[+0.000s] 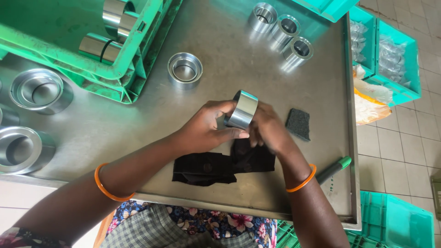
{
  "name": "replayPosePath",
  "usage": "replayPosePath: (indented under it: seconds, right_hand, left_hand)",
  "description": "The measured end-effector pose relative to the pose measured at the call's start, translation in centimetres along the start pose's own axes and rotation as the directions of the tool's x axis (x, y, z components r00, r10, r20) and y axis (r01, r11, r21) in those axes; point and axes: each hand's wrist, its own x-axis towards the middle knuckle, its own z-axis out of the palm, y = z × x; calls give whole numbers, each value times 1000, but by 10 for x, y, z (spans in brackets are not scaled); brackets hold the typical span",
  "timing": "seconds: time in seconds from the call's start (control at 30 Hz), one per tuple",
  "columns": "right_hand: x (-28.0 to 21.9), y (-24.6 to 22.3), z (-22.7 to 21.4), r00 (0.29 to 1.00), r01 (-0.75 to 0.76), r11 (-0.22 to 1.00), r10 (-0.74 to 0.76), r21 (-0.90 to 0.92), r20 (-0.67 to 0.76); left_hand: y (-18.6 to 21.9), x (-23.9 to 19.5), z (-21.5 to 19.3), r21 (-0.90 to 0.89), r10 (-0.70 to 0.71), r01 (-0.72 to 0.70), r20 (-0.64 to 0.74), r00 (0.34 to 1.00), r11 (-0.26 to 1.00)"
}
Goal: Inspecting metal rings by cleaning and looking for defects before placing them in a crate.
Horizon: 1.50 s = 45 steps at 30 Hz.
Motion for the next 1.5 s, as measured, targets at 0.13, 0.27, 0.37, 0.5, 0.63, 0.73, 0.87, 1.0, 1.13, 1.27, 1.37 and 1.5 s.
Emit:
replayPosePath:
  seconds: [0.13, 0.27, 0.37, 0.5, 0.63, 0.73, 0.87, 1.0, 1.13, 1.27, 1.37, 1.5]
  right_hand:
    - [16, 14, -7, 924, 179, 899, -294, -400, -247]
    - [21, 6, 11, 750, 399, 516, -659, -758, -55]
    - [31, 21, 9, 741, 406, 478, -671, -779, -25]
    - [39, 48, -1, 820, 386, 823, -513, -416, -254]
    - [53, 58, -20, 834, 464, 884, -419, 47, -359]
    - [43, 41, -11, 908, 415, 837, -355, 357, -224]
    - [44, 37, -7, 914, 398, 885, -406, 243, -17]
    - [46, 39, -12, 884, 456, 871, -467, 180, 17]
    - [12, -22, 4, 819, 573, 812, -574, -110, 26]
    - [8, -38, 12, 754, 653, 681, -623, -332, 206]
    - [30, -7, -3, 820, 571, 812, -558, -120, 126]
    - [40, 1, -4, 868, 496, 866, -491, -68, 73]
  left_hand:
    - [-3, -2, 6, -96, -233, 231, -6, 973, 968]
    - [-10, -3, 10, -70, -269, 273, 70, 961, 959]
    - [-12, 0, 7, -143, -356, 364, 80, 931, 920]
    - [-7, 2, 4, -207, -476, 488, 107, 873, 848]
    - [-22, -2, 23, -162, -443, 480, 220, 869, 862]
    - [-18, -3, 36, -101, -392, 428, 254, 884, 898]
    - [-6, 1, 46, 300, -306, 234, 219, 927, 925]
    - [-11, -2, 51, 374, -102, 26, 187, 977, 927]
    - [-23, 3, 52, 424, -311, 199, 212, 927, 884]
    - [-23, 6, 52, 340, -135, 59, 205, 969, 939]
    - [-26, 10, 53, 400, -249, 156, 191, 949, 903]
    - [-29, 7, 52, 230, -208, 173, 137, 969, 958]
